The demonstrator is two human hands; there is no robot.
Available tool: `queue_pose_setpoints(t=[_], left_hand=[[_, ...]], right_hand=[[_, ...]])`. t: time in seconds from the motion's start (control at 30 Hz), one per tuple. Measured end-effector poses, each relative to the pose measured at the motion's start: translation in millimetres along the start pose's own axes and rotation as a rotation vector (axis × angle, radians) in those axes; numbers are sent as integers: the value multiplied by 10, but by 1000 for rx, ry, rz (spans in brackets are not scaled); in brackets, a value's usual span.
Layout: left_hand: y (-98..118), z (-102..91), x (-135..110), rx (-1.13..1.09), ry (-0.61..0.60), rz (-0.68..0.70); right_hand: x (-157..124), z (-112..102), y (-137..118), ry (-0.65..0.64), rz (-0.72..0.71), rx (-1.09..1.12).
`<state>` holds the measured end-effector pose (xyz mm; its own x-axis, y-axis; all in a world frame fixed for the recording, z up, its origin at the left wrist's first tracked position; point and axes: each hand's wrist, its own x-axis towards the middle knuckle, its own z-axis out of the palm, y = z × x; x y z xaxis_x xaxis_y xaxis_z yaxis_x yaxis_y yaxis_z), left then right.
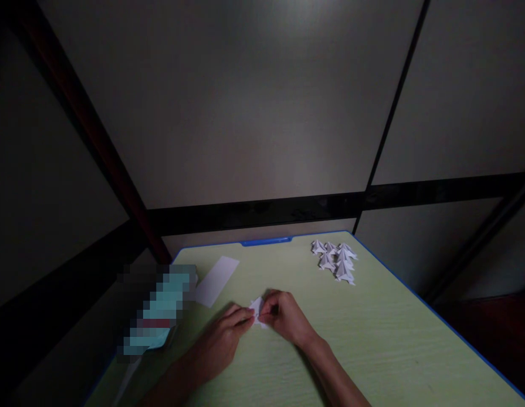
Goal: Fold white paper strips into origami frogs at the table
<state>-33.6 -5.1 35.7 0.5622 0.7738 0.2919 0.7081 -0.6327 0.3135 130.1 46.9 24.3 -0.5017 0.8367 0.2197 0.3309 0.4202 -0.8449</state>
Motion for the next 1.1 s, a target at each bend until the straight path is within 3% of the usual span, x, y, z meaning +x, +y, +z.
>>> queue_pose_setpoints(t=[0.23,0.53,0.97,1.1], left_hand=[[13,-33,5,-22,-54,-15],[38,-11,-53,104,-116,-2],[92,40,-44,161,-41,23],[82,-6,-30,113,-68,7]], right_hand=[[-1,20,-18,20,-6,20],[-7,31,-11,45,-4,20],[8,-2,4,-6,15,62],[-1,-8,5,-17,9,70]])
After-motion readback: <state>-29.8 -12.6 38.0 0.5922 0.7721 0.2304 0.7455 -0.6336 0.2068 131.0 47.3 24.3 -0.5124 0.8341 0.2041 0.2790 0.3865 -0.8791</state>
